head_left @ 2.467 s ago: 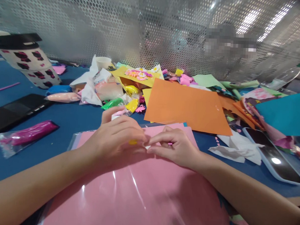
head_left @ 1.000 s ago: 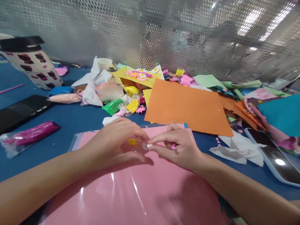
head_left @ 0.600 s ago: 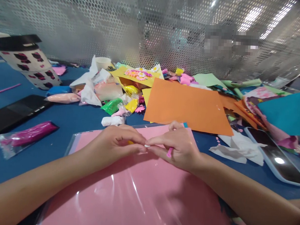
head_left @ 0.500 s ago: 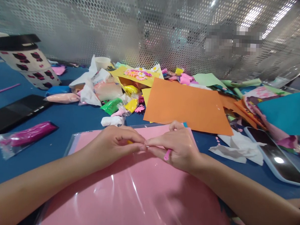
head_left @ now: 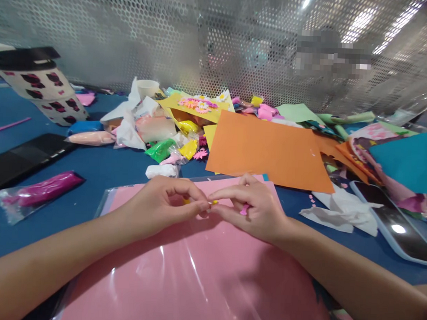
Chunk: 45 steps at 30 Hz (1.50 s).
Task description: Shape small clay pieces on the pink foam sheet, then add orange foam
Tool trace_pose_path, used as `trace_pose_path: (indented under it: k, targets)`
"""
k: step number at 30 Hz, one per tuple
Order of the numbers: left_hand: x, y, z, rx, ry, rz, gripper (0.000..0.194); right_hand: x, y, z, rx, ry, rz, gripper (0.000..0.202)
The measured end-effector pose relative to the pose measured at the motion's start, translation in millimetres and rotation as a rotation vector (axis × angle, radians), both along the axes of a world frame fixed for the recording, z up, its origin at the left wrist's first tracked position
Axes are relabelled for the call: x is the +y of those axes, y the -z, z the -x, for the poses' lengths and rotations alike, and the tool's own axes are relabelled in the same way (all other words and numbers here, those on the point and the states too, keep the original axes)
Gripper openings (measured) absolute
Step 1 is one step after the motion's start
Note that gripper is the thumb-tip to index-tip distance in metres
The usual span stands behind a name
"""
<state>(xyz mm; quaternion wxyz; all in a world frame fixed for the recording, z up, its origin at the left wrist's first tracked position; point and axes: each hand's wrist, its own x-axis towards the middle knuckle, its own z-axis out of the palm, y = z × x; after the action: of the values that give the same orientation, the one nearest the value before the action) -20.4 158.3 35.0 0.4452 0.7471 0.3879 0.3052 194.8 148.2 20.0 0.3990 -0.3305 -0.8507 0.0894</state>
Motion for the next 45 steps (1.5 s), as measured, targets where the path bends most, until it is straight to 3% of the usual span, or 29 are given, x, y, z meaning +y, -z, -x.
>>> trace_pose_path:
  k: [13,24,40,42,45]
  targets:
    - [4.9,1.2,4.2,0.057,0.049,0.108,0.011,0.4,2.9,0.6,0.084,-0.03,0.067,0.018]
    - [1.9,0.2,1.7,0.025,0.061,0.041,0.022,-0.8,0.9,1.0,0.033,-0.009,0.125,0.018]
    - [3.4,1.7,1.7,0.014,0.037,0.018,0.021,-0.2,1.8,1.0,0.064,-0.011,0.066,0.016]
    - [3.6,3.0,2.9,0.054,0.025,-0.064,0.019,0.4,2.6,0.7,0.08,-0.008,0.052,0.014]
    - [4.3,4.3,5.0,0.172,-0.042,-0.418,0.018,0.5,2.7,1.1,0.092,0.016,0.058,0.012]
